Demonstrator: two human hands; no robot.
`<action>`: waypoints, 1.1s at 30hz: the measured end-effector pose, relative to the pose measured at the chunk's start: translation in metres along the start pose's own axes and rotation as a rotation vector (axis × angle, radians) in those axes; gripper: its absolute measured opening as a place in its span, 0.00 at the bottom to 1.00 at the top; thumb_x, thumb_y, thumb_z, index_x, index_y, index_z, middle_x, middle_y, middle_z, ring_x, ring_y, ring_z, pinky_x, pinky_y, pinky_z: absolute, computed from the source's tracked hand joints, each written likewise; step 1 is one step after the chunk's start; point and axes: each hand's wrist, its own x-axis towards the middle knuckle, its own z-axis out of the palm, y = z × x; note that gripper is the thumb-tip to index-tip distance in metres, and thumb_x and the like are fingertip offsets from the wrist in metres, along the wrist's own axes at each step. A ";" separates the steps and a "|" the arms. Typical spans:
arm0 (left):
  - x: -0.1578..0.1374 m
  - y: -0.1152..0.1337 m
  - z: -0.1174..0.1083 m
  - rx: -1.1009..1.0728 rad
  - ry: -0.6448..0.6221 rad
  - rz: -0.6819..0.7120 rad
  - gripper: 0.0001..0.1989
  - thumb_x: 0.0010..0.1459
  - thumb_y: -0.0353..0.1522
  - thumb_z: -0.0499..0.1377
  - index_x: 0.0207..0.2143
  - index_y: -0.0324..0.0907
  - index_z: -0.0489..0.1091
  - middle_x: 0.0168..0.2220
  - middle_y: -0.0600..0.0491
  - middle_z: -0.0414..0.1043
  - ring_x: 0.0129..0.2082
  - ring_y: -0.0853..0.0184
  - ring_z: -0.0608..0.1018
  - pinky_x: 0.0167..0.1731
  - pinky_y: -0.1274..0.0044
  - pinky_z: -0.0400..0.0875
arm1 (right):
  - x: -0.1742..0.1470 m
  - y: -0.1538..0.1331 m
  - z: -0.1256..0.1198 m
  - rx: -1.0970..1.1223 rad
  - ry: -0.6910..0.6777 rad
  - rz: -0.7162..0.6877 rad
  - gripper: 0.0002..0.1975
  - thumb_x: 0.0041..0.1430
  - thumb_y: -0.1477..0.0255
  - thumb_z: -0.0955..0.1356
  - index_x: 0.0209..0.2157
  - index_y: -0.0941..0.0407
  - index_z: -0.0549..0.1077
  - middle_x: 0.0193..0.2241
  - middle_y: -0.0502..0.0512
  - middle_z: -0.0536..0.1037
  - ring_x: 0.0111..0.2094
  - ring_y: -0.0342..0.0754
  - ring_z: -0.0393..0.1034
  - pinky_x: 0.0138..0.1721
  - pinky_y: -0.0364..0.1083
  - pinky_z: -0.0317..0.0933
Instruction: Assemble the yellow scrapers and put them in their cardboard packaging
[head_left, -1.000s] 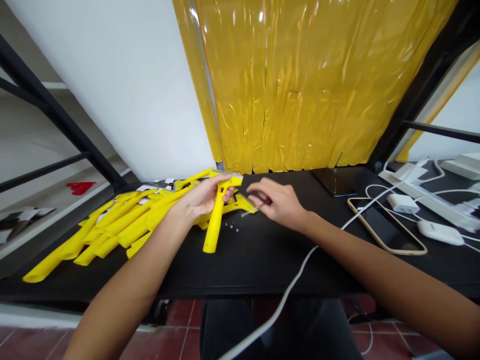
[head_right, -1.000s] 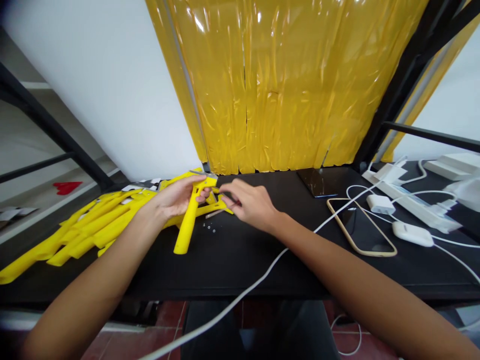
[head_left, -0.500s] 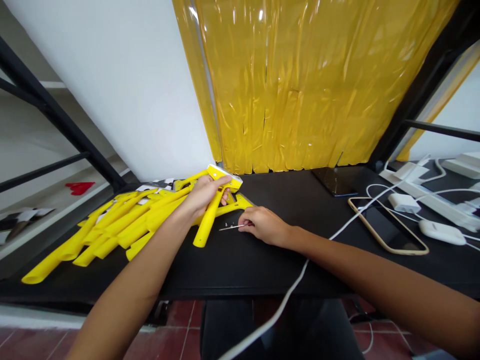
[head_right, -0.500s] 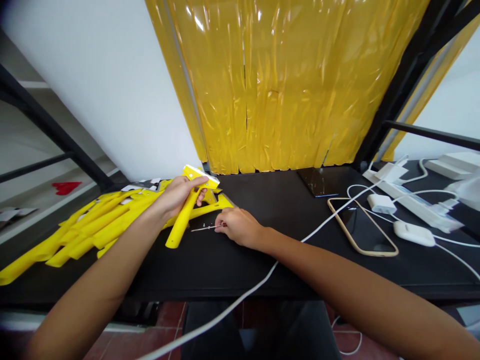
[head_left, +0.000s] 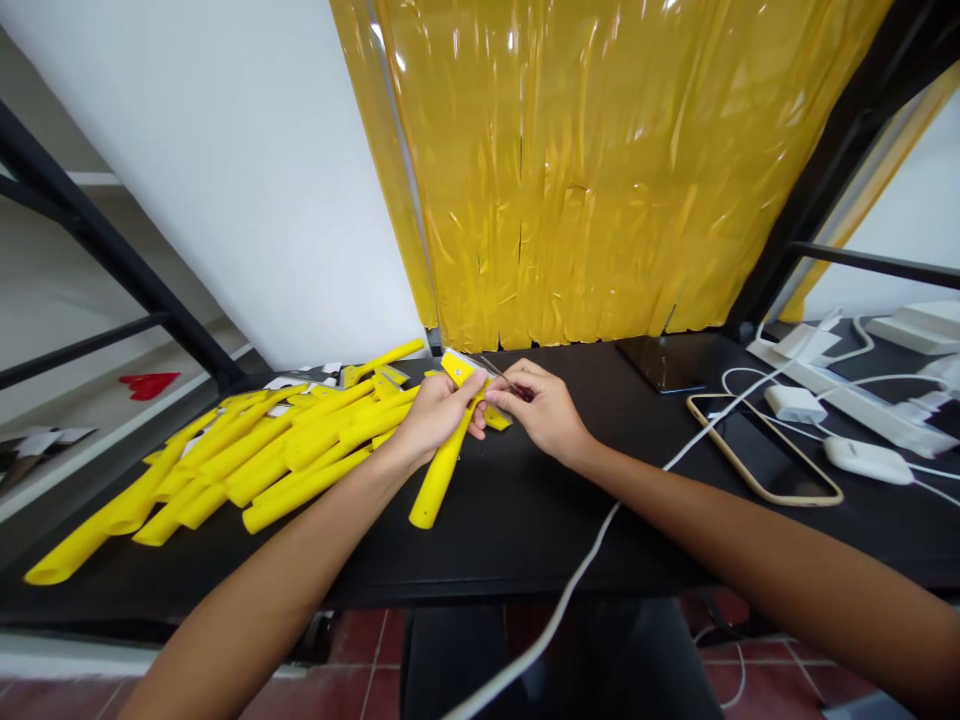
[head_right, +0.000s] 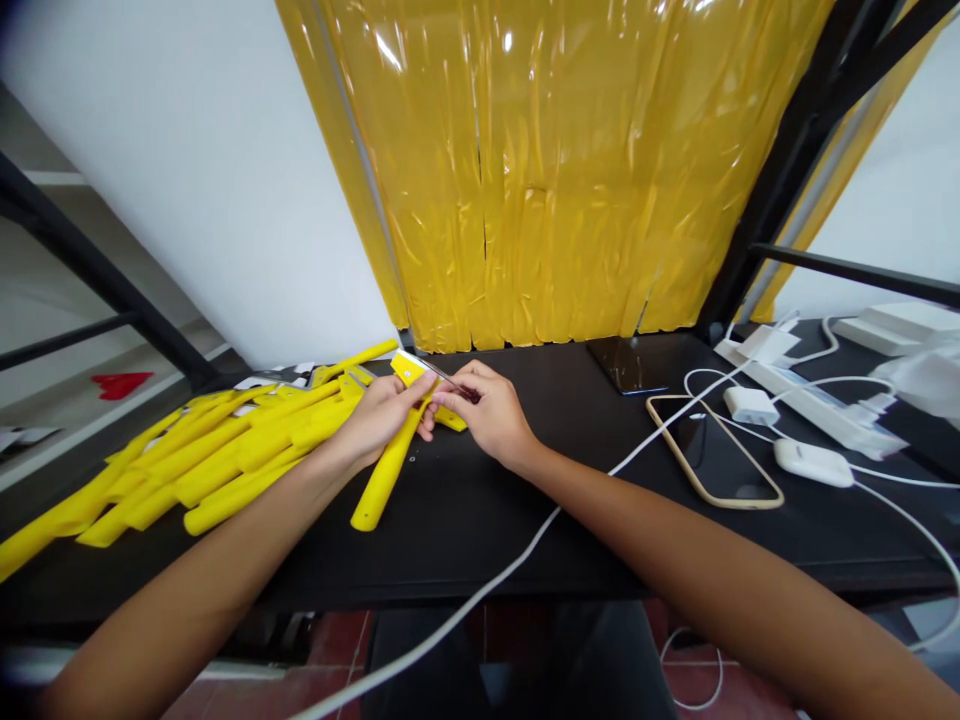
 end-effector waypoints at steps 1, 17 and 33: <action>-0.001 0.000 0.001 -0.007 0.002 -0.013 0.22 0.61 0.46 0.61 0.26 0.35 0.71 0.20 0.52 0.69 0.17 0.70 0.73 0.19 0.77 0.74 | 0.000 0.000 0.000 -0.008 0.012 0.001 0.06 0.59 0.67 0.73 0.32 0.55 0.79 0.30 0.50 0.70 0.31 0.43 0.66 0.33 0.44 0.60; -0.002 -0.001 -0.003 -0.089 -0.119 0.021 0.14 0.59 0.36 0.64 0.26 0.36 0.71 0.20 0.54 0.69 0.19 0.74 0.68 0.24 0.79 0.63 | 0.004 -0.009 -0.003 0.253 0.021 0.452 0.22 0.46 0.57 0.77 0.36 0.58 0.74 0.26 0.47 0.68 0.24 0.39 0.56 0.24 0.42 0.52; -0.003 0.010 -0.013 0.090 -0.053 0.029 0.11 0.51 0.32 0.67 0.21 0.37 0.71 0.17 0.55 0.67 0.14 0.74 0.66 0.17 0.79 0.59 | 0.002 -0.018 -0.011 0.414 -0.190 0.584 0.19 0.53 0.57 0.74 0.36 0.59 0.78 0.17 0.40 0.54 0.18 0.35 0.39 0.19 0.43 0.32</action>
